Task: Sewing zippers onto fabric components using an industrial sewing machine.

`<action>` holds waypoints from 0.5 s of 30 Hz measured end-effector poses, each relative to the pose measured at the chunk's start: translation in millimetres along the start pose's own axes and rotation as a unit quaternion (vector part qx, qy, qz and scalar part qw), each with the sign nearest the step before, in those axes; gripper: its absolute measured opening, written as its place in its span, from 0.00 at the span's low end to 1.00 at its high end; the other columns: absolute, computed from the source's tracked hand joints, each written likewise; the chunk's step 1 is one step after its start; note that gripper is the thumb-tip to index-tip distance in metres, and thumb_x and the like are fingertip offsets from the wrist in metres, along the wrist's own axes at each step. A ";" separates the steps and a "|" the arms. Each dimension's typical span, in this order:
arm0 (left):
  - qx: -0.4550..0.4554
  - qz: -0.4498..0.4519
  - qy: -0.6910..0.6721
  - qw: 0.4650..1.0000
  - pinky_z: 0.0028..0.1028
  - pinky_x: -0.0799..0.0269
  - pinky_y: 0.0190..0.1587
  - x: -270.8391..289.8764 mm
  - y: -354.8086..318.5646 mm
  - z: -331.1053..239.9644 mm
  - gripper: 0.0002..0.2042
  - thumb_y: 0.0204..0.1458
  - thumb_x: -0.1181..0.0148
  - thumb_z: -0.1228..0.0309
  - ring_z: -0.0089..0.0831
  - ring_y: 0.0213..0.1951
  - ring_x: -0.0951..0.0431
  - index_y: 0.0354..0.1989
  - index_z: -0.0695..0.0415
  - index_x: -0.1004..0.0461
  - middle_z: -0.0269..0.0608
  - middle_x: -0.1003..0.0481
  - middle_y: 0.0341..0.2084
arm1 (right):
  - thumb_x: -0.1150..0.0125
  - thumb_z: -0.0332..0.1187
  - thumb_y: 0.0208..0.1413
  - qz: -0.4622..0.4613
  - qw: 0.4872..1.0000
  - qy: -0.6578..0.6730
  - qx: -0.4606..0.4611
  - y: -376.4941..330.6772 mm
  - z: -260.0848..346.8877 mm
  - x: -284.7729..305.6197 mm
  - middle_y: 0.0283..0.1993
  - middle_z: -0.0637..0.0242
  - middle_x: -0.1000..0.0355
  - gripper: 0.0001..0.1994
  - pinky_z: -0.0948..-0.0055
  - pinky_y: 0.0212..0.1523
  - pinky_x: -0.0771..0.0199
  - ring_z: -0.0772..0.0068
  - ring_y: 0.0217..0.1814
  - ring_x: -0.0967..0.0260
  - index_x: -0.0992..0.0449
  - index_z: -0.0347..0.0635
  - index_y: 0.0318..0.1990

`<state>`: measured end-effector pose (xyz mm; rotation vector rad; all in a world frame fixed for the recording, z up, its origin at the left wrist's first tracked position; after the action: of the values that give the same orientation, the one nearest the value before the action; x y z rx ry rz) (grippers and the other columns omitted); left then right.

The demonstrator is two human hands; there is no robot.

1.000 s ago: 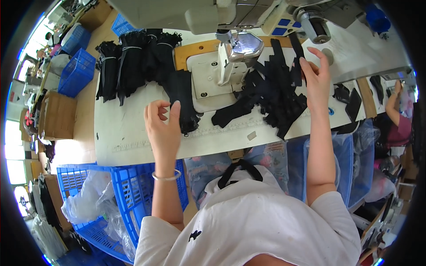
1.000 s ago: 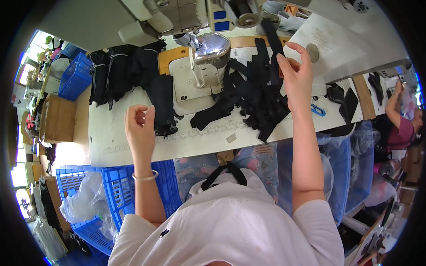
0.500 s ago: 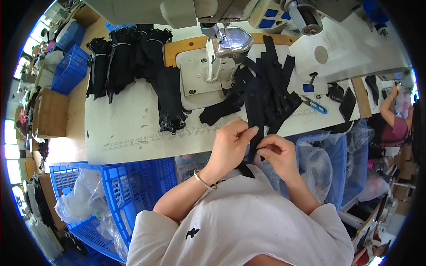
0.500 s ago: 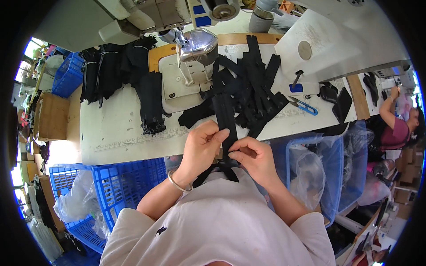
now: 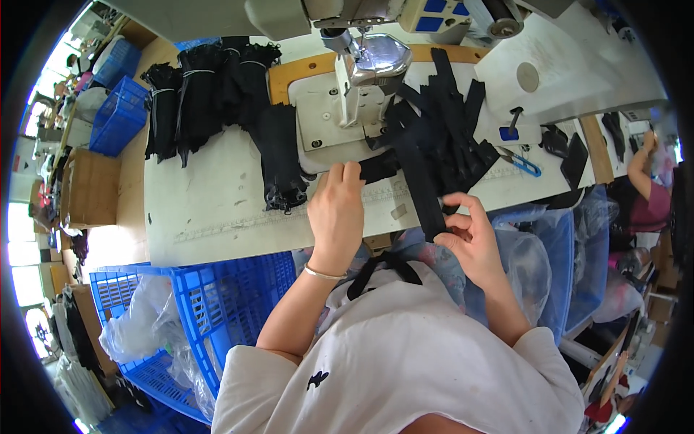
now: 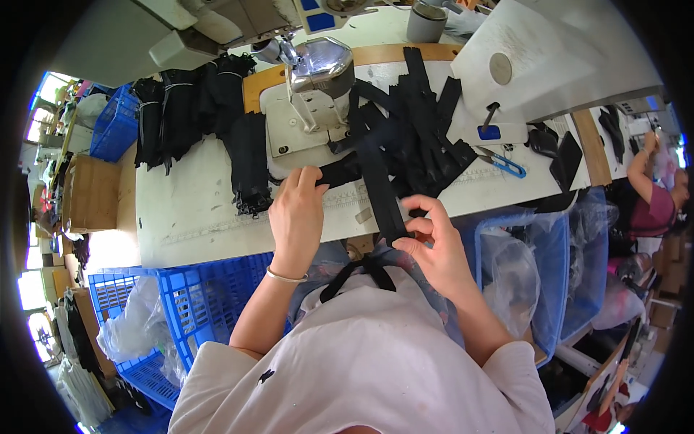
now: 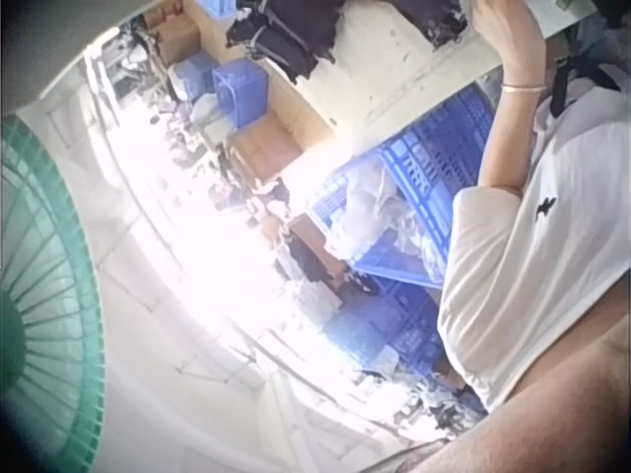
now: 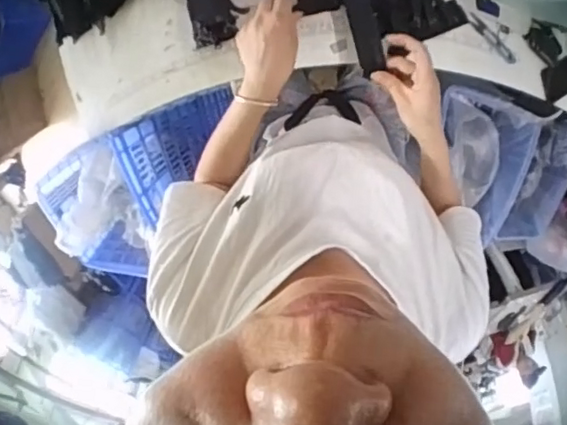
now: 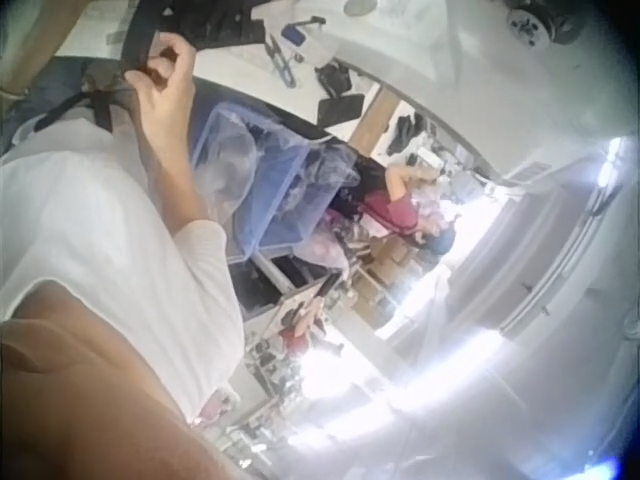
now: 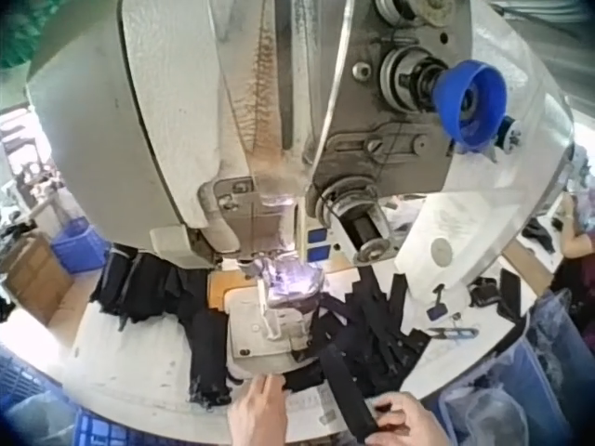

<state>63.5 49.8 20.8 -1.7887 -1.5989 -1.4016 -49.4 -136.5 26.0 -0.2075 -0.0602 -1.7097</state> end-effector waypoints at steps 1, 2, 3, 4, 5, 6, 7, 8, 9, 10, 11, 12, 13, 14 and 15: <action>0.006 -0.015 -0.003 1.000 0.34 0.30 0.31 0.2 0.8 1.1 0.07 0.46 0.38 0.74 0.41 0.31 0.26 0.31 0.58 0.30 0.41 0.30 0.30 | 0.39 0.20 0.50 0.013 0.999 0.030 -0.035 0.0 2.0 -0.4 0.33 0.65 0.25 0.19 0.83 0.38 0.31 0.81 0.36 0.29 0.34 0.36 0.50; 0.012 -0.030 -0.006 0.999 0.34 0.30 0.30 0.5 1.3 2.3 0.07 0.46 0.38 0.74 0.41 0.30 0.26 0.31 0.58 0.30 0.41 0.30 0.29 | 0.39 0.20 0.49 0.027 0.995 0.059 -0.070 -0.7 1.8 -1.0 0.35 0.64 0.25 0.22 0.83 0.40 0.31 0.81 0.37 0.29 0.36 0.36 0.53; 0.012 -0.029 -0.007 0.999 0.34 0.30 0.30 -0.3 1.5 3.4 0.07 0.46 0.38 0.74 0.41 0.30 0.26 0.31 0.58 0.30 0.41 0.30 0.29 | 0.38 0.19 0.48 0.026 0.992 0.087 -0.089 -1.8 -4.4 0.3 0.37 0.63 0.24 0.18 0.81 0.38 0.29 0.80 0.36 0.28 0.31 0.33 0.49; 0.004 -0.030 -0.015 0.999 0.34 0.30 0.29 -0.2 1.9 5.5 0.07 0.46 0.38 0.74 0.41 0.29 0.26 0.30 0.58 0.30 0.40 0.30 0.28 | 0.38 0.19 0.48 0.026 0.992 0.086 -0.089 -2.5 -7.4 3.1 0.37 0.63 0.24 0.18 0.81 0.38 0.29 0.80 0.36 0.28 0.31 0.33 0.49; -0.004 -0.031 -0.023 0.999 0.34 0.30 0.29 -0.4 2.0 7.2 0.07 0.45 0.38 0.74 0.41 0.28 0.26 0.30 0.58 0.31 0.40 0.30 0.27 | 0.38 0.19 0.48 0.051 0.988 0.106 -0.096 -3.7 -10.2 5.4 0.36 0.62 0.24 0.15 0.81 0.36 0.27 0.78 0.34 0.27 0.28 0.32 0.46; -0.003 -0.031 -0.023 0.999 0.34 0.30 0.29 -1.7 1.9 9.2 0.07 0.45 0.38 0.74 0.41 0.28 0.26 0.30 0.58 0.31 0.40 0.30 0.27 | 0.38 0.19 0.48 0.077 0.984 0.125 -0.104 -4.9 -11.6 6.2 0.36 0.61 0.24 0.12 0.81 0.33 0.26 0.77 0.32 0.27 0.25 0.30 0.42; -0.007 -0.025 -0.025 0.999 0.33 0.31 0.28 -3.7 1.6 10.8 0.07 0.45 0.37 0.74 0.40 0.27 0.26 0.31 0.58 0.29 0.41 0.31 0.27 | 0.38 0.19 0.48 0.077 0.984 0.125 -0.104 -5.6 -10.9 7.4 0.36 0.61 0.24 0.12 0.81 0.33 0.26 0.77 0.32 0.27 0.25 0.30 0.42; -0.010 -0.019 -0.027 0.999 0.32 0.31 0.28 -4.3 0.9 11.9 0.07 0.45 0.37 0.75 0.39 0.26 0.26 0.32 0.58 0.28 0.42 0.31 0.26 | 0.38 0.19 0.48 0.064 0.983 0.121 -0.126 -5.7 -10.6 9.0 0.34 0.61 0.24 0.10 0.81 0.31 0.26 0.76 0.30 0.26 0.24 0.30 0.40; -0.010 -0.019 -0.028 0.999 0.32 0.31 0.28 -2.4 0.3 12.4 0.07 0.45 0.37 0.75 0.39 0.26 0.26 0.32 0.58 0.28 0.42 0.31 0.26 | 0.38 0.20 0.49 0.052 0.981 0.118 -0.148 -6.0 -9.7 9.7 0.32 0.61 0.24 0.07 0.81 0.28 0.25 0.75 0.27 0.26 0.22 0.29 0.37; 0.011 -0.015 -0.102 0.995 0.30 0.31 0.26 -1.4 1.6 12.7 0.08 0.46 0.38 0.75 0.36 0.24 0.27 0.34 0.60 0.27 0.42 0.30 0.24 | 0.38 0.20 0.49 0.049 0.981 0.117 -0.148 -5.7 -7.0 9.1 0.32 0.61 0.24 0.07 0.81 0.28 0.25 0.75 0.27 0.26 0.22 0.29 0.37; 0.033 -0.011 -0.177 0.984 0.28 0.30 0.24 -0.1 2.6 12.9 0.08 0.47 0.39 0.76 0.33 0.22 0.27 0.36 0.62 0.27 0.42 0.29 0.22 | 0.39 0.20 0.49 0.032 0.981 0.136 -0.133 -4.8 -2.0 6.9 0.30 0.62 0.24 0.07 0.82 0.27 0.25 0.76 0.26 0.26 0.23 0.29 0.37; 0.032 -0.009 -0.179 0.983 0.28 0.30 0.24 2.8 0.9 11.4 0.08 0.47 0.39 0.76 0.33 0.22 0.27 0.36 0.62 0.27 0.42 0.29 0.22 | 0.39 0.20 0.50 0.014 0.981 0.155 -0.118 -3.6 3.5 4.3 0.29 0.62 0.25 0.06 0.82 0.26 0.26 0.76 0.25 0.27 0.24 0.28 0.36; 0.144 0.046 -0.362 0.920 0.26 0.29 0.23 1.2 -5.4 14.2 0.07 0.50 0.40 0.75 0.30 0.21 0.27 0.35 0.65 0.26 0.41 0.28 0.22 | 0.39 0.20 0.50 0.013 0.981 0.155 -0.120 0.0 8.2 2.0 0.29 0.62 0.25 0.06 0.82 0.26 0.26 0.76 0.25 0.27 0.24 0.28 0.36; 0.250 0.100 -0.525 0.807 0.24 0.28 0.22 -0.1 -13.2 13.4 0.08 0.52 0.41 0.74 0.26 0.19 0.27 0.34 0.68 0.26 0.40 0.27 0.21 | 0.39 0.21 0.50 0.005 0.985 0.130 -0.114 5.0 15.6 -0.1 0.28 0.63 0.25 0.05 0.82 0.27 0.26 0.78 0.25 0.27 0.24 0.29 0.35; 0.281 0.111 -0.591 0.748 0.21 0.27 0.22 3.6 -17.0 9.7 0.11 0.55 0.42 0.71 0.23 0.20 0.26 0.30 0.71 0.27 0.39 0.27 0.20 | 0.39 0.21 0.51 -0.003 0.988 0.104 -0.110 9.9 22.7 -2.3 0.28 0.65 0.26 0.04 0.83 0.28 0.27 0.80 0.26 0.28 0.24 0.29 0.33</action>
<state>51.9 64.4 13.8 -2.3973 -1.8419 0.5611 -36.9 -132.2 47.2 -0.1902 0.2837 -1.7339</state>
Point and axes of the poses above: each hand's wrist, its own y-axis towards the middle knuckle, its own x-axis out of the back of the hand, z = x × y, the point moved 3 cm from there along y, towards the middle knuckle
